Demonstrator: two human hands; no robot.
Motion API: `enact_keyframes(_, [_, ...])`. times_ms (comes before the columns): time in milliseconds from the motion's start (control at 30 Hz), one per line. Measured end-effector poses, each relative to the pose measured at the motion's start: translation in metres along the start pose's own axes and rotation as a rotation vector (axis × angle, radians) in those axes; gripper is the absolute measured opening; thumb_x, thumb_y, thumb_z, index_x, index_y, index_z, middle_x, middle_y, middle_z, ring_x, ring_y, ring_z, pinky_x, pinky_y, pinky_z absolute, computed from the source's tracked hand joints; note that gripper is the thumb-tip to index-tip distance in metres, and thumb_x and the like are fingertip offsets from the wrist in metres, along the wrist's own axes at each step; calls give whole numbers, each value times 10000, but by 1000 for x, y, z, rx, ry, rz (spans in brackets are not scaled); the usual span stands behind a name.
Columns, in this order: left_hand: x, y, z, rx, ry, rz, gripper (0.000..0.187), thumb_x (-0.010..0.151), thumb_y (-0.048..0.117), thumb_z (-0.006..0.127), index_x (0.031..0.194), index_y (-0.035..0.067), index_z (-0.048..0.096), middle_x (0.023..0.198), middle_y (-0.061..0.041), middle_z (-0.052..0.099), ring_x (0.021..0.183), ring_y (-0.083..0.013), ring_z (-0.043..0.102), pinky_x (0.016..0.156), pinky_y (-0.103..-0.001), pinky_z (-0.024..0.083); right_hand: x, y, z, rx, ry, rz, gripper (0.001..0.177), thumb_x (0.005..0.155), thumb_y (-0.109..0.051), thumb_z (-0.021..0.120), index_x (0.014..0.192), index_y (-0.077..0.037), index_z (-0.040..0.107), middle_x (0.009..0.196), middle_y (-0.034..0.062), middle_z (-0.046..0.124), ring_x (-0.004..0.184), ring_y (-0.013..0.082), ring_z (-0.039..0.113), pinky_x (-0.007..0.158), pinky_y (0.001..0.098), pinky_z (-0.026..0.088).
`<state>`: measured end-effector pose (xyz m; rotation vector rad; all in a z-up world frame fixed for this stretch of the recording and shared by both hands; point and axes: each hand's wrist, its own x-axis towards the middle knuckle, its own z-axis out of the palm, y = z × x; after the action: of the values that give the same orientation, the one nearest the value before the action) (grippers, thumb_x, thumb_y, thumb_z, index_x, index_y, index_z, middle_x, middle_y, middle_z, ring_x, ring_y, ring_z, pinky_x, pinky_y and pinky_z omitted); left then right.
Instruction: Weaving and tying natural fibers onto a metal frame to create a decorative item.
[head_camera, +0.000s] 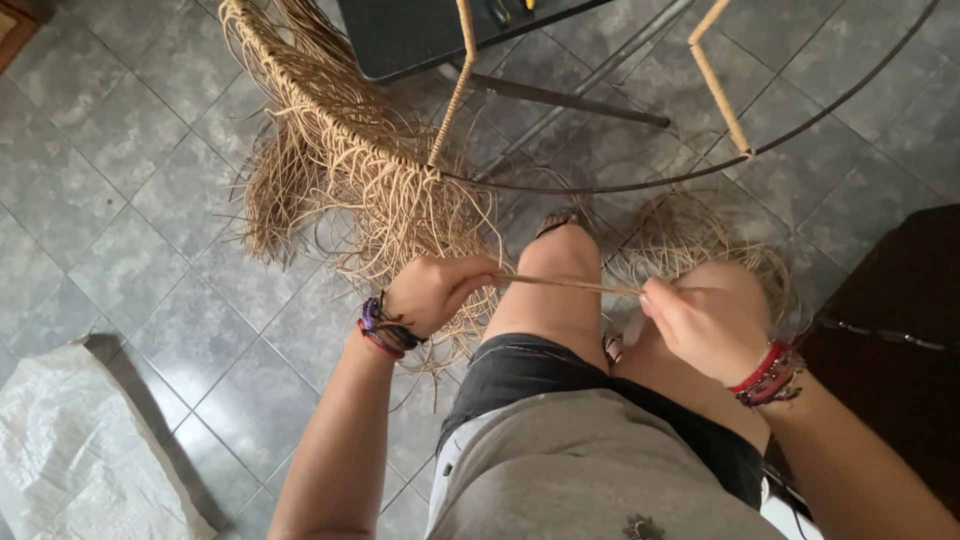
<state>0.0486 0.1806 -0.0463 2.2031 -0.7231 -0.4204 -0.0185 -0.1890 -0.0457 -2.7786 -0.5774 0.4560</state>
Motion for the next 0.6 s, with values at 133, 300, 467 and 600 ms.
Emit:
enact_keyframes(133, [-5,10,-5,-92,-56,-69,256,1052,331,522,1218,224,683,973,-75,806,932,-380,748,828,-518,597,10,18,1,111,67,-45,121,1008,-288,551,1058,-202,621,883,94,781,815,303,774,661,412,611])
enact_keyframes(300, [5,7,15,-80,-97,-137,580,1024,528,511,1469,159,469,1027,-207,765,986,-455,713,908,-596,547,38,10,-24,73,174,-152,190,992,-371,575,1034,-209,664,1136,-37,704,828,284,744,625,391,607])
enact_keyframes(467, [21,7,88,124,750,171,255,979,287,613,1195,181,699,1261,-82,638,1120,-328,639,940,-404,537,87,-3,-13,535,324,-220,239,1015,-98,583,1199,-114,735,766,55,633,655,273,702,585,375,574])
enact_keyframes(600, [70,-15,142,281,698,292,209,1002,177,471,1009,109,668,1018,-118,656,847,-344,672,723,-407,576,133,-6,-2,600,442,-67,232,1080,-177,562,1188,-140,765,763,42,754,751,285,744,662,355,582])
